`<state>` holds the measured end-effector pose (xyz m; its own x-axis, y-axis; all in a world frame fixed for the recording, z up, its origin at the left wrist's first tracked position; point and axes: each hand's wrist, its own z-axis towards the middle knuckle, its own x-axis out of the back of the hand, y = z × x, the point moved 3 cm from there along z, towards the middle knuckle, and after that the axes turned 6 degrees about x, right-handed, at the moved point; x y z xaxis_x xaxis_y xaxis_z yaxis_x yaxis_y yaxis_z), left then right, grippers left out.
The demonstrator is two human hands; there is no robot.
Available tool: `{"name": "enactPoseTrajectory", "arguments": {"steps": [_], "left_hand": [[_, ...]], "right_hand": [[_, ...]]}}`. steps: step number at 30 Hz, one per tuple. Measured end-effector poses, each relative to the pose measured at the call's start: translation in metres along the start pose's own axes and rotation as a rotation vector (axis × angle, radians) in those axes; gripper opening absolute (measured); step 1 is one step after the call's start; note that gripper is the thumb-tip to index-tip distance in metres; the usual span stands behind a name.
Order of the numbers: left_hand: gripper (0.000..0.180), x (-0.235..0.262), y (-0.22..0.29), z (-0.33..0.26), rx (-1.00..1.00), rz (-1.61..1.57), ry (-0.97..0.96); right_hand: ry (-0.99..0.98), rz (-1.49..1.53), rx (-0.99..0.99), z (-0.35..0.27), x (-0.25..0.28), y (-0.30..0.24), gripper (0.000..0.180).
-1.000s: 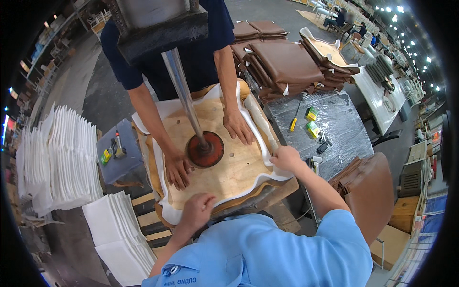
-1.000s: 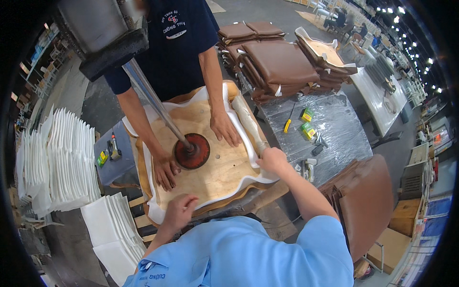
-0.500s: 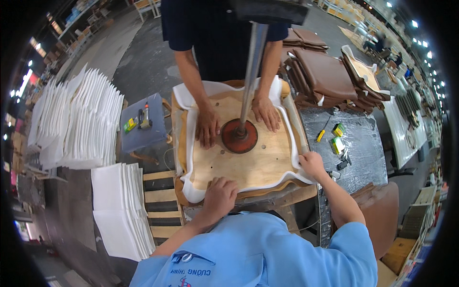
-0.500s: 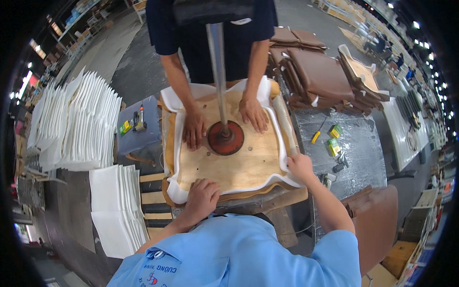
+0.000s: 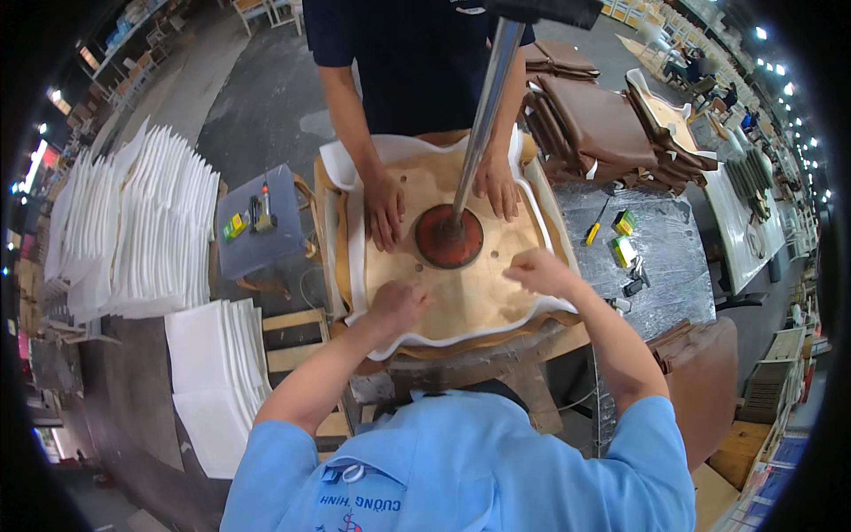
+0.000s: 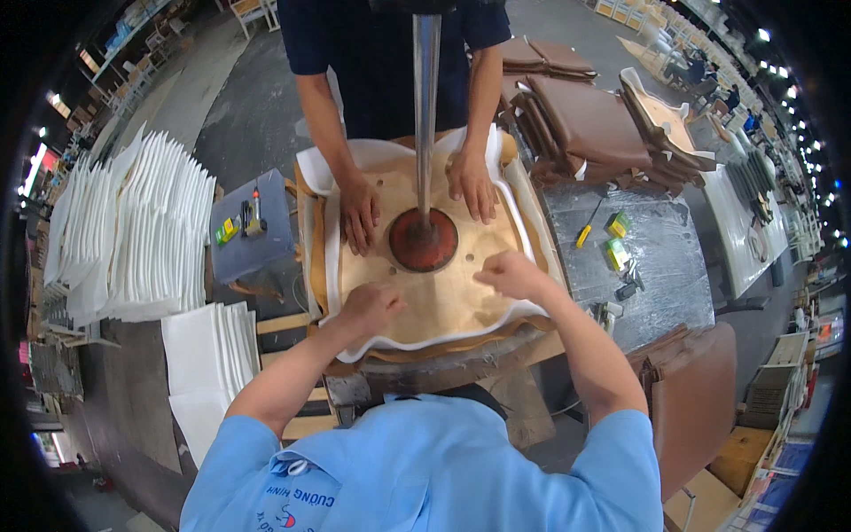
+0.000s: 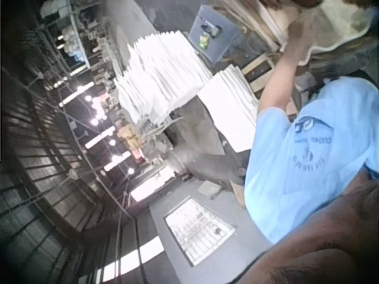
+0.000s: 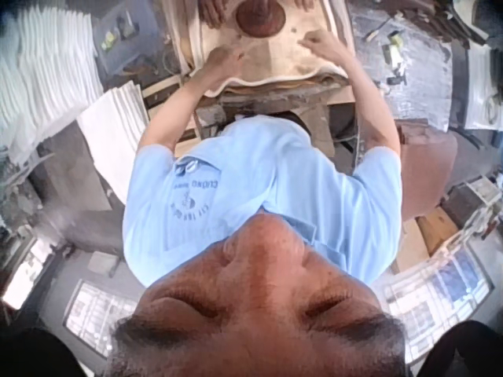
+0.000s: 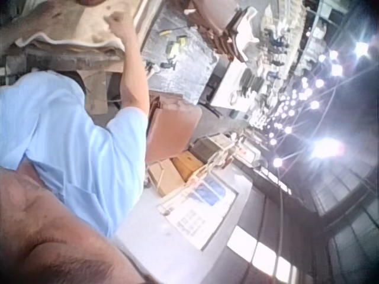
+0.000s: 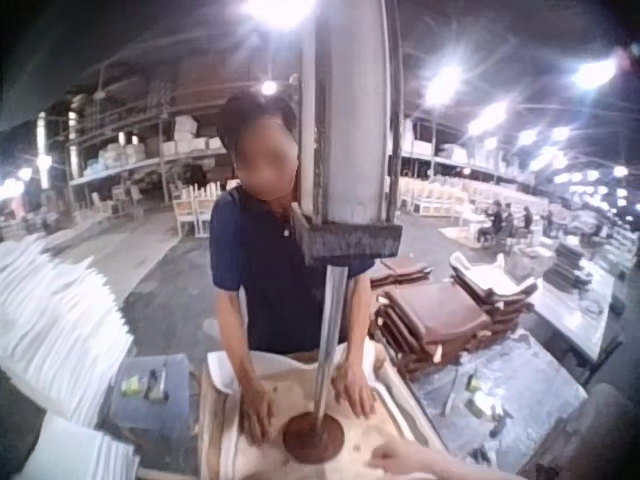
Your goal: The person covers a chair seat base with a white fabric layer, aligns it over a central spindle, and uses a pneumatic staple gun to secure the fabric to the underside. A coworker assists by holding the seat and applying staples at other edges. The process is repeated for a second seat.
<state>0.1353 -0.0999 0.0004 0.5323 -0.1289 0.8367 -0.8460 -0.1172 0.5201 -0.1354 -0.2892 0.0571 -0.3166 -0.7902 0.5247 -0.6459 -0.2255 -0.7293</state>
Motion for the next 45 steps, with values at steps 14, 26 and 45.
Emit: {"name": "enactPoseTrajectory", "arguments": {"steps": [14,26,45], "left_hand": [[0.014,-0.007,-0.009,-0.013,-0.455,0.091,0.451],[0.011,0.000,0.007,-0.011,-0.364,0.182,0.365],[0.057,-0.068,0.091,-0.126,0.908,-1.905,-0.787]], "right_hand": [[-0.322,0.285,-0.372,0.012,-0.047,0.001,0.043],[0.017,-0.051,-0.149,0.001,-0.054,0.013,0.038],[0.284,1.195,-0.629,-0.119,-0.105,0.071,0.043]]}}
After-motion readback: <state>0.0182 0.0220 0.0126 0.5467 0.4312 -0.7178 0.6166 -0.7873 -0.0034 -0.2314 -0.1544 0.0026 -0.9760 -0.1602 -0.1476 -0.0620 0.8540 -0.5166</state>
